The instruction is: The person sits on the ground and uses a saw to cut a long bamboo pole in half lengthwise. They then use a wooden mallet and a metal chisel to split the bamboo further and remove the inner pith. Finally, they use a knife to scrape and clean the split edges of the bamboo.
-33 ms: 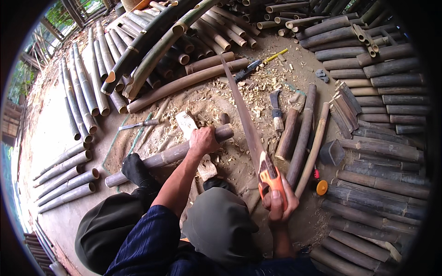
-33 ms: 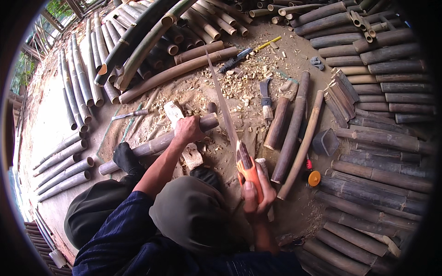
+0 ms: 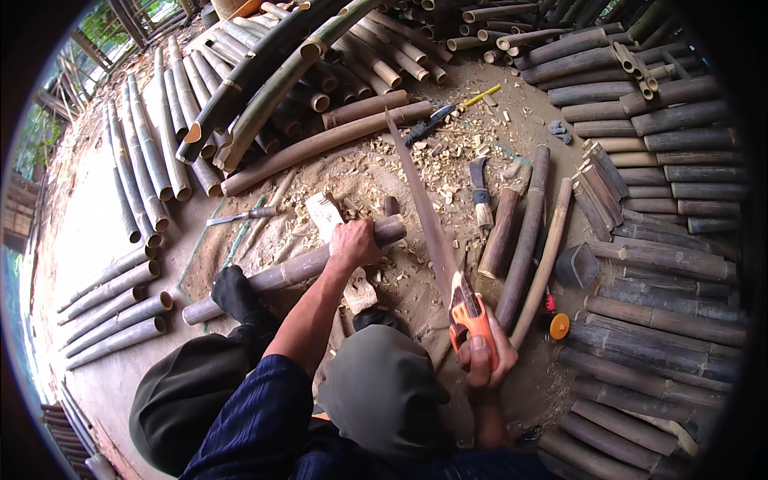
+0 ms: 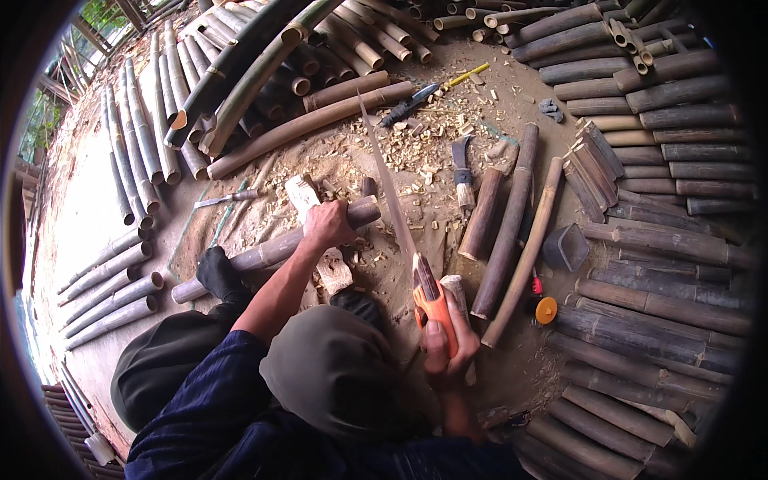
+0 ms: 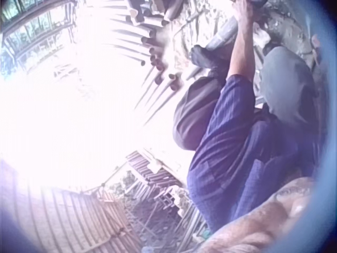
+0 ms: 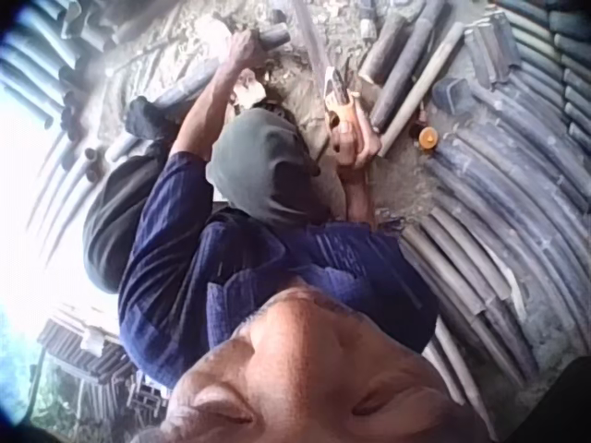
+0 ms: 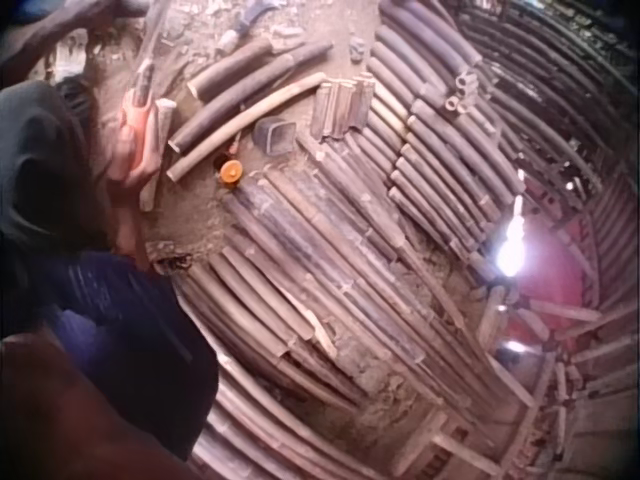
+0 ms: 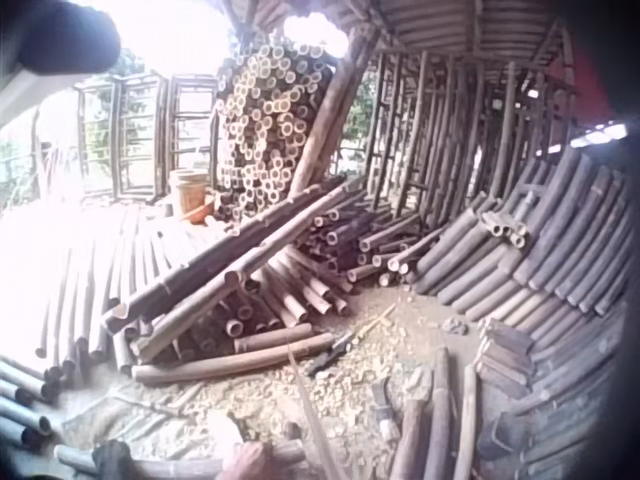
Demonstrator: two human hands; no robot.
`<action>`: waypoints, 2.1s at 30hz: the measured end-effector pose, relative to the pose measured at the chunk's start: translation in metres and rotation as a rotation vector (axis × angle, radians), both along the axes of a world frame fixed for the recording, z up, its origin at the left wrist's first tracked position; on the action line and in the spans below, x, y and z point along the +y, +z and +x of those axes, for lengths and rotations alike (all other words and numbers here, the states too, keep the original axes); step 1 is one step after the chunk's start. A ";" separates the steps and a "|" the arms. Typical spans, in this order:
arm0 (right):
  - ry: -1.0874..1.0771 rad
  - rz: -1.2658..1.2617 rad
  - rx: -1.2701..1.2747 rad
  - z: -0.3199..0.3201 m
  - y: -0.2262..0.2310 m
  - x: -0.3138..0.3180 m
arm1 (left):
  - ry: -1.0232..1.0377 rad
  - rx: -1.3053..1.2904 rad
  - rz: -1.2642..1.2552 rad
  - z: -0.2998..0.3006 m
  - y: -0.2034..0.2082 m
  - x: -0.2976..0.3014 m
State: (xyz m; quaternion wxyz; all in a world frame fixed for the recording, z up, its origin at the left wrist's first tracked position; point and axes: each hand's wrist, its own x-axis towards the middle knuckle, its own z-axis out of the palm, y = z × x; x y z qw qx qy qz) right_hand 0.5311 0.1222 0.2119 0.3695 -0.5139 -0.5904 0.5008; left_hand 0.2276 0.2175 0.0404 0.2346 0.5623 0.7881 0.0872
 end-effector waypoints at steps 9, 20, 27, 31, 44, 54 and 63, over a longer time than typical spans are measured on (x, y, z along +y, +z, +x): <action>0.023 -0.060 -0.113 0.037 -0.027 -0.054 | -0.005 0.005 -0.034 0.001 0.008 0.001; 0.103 0.228 -0.261 -0.019 -0.077 0.012 | 0.016 -0.009 -0.053 0.011 0.006 0.007; 0.152 0.117 -0.223 0.047 -0.030 -0.063 | 0.051 -0.009 -0.039 -0.001 -0.012 0.004; 0.131 0.258 -0.244 0.010 -0.064 -0.029 | 0.035 0.007 -0.069 0.003 -0.001 0.008; 0.112 0.199 -0.247 -0.033 -0.071 0.019 | 0.032 -0.007 -0.050 0.001 -0.001 0.012; 0.145 0.374 -0.313 -0.012 -0.069 0.004 | 0.033 -0.011 -0.026 -0.001 -0.015 0.012; 0.112 0.233 -0.242 0.034 -0.041 -0.052 | 0.019 -0.022 -0.078 -0.007 -0.008 0.007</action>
